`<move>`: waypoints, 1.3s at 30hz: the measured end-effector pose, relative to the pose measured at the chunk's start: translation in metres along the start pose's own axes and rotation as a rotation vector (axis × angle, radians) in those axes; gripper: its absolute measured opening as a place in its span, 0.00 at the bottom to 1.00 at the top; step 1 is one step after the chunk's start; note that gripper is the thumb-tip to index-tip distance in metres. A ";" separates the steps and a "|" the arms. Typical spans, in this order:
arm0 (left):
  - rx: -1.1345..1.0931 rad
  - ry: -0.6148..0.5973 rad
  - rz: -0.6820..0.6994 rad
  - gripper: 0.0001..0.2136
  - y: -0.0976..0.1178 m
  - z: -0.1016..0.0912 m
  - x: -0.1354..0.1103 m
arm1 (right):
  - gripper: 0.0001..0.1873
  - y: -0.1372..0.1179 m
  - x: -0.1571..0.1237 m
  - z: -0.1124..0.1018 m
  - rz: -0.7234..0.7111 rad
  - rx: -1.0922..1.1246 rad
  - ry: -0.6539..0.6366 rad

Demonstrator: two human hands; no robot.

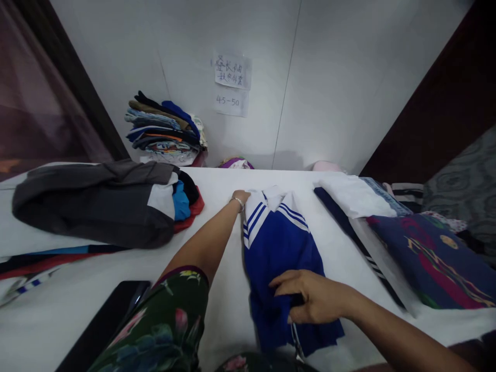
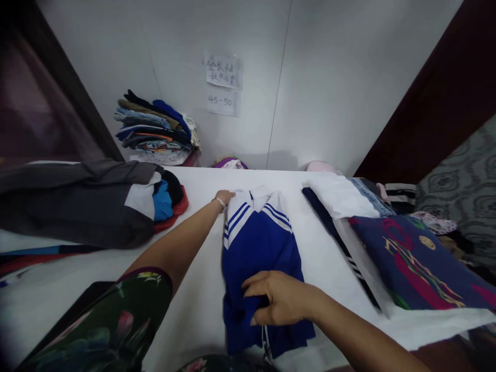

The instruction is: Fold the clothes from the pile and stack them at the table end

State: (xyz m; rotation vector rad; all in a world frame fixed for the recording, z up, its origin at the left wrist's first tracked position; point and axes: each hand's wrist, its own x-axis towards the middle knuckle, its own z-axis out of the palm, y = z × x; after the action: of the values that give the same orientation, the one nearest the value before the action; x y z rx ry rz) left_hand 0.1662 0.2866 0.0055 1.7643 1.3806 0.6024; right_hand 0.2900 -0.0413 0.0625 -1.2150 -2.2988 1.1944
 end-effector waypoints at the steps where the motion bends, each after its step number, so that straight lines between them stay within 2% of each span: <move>1: -0.035 -0.003 -0.022 0.16 0.002 0.002 0.003 | 0.19 0.002 -0.001 0.001 0.008 -0.005 0.003; 4: -0.164 -0.029 -0.094 0.16 0.005 0.014 0.005 | 0.21 0.008 -0.002 0.006 0.055 -0.042 -0.028; 9: -0.299 -0.052 -0.148 0.14 0.002 0.028 -0.006 | 0.27 0.013 -0.004 0.011 0.091 -0.060 -0.031; 14: -0.365 -0.056 -0.137 0.12 -0.002 0.015 -0.017 | 0.23 0.007 -0.007 0.018 0.084 -0.093 0.074; 19: -0.319 -0.045 -0.142 0.13 -0.010 -0.003 -0.036 | 0.18 0.008 -0.006 0.034 0.129 -0.205 0.140; 22: -0.256 -0.034 -0.106 0.15 -0.017 -0.003 -0.053 | 0.20 0.002 -0.008 0.038 0.155 -0.260 0.147; 26: -0.131 -0.035 0.018 0.14 -0.021 0.009 -0.081 | 0.29 -0.006 -0.011 0.041 0.152 -0.315 0.207; 30: 0.002 -0.036 0.141 0.10 -0.018 0.023 -0.106 | 0.29 -0.001 -0.010 0.058 0.178 -0.277 0.131; 32: 0.042 -0.012 0.175 0.12 -0.016 0.027 -0.116 | 0.30 0.001 -0.014 0.066 0.169 -0.258 0.142; 35: 0.064 0.043 0.199 0.17 -0.021 0.028 -0.135 | 0.29 0.001 -0.030 0.064 0.080 -0.204 0.276; 37: 0.055 0.075 0.179 0.21 -0.028 0.029 -0.153 | 0.25 0.005 -0.048 0.055 0.040 -0.148 0.498; 39: -0.007 0.065 0.139 0.23 -0.037 0.029 -0.175 | 0.21 0.019 -0.068 0.045 0.100 -0.081 0.774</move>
State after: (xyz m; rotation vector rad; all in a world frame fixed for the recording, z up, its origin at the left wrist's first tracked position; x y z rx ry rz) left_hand 0.1164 0.1147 -0.0228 1.8604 1.3049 0.7450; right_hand 0.3164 -0.1135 0.0278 -1.4941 -1.7220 0.5046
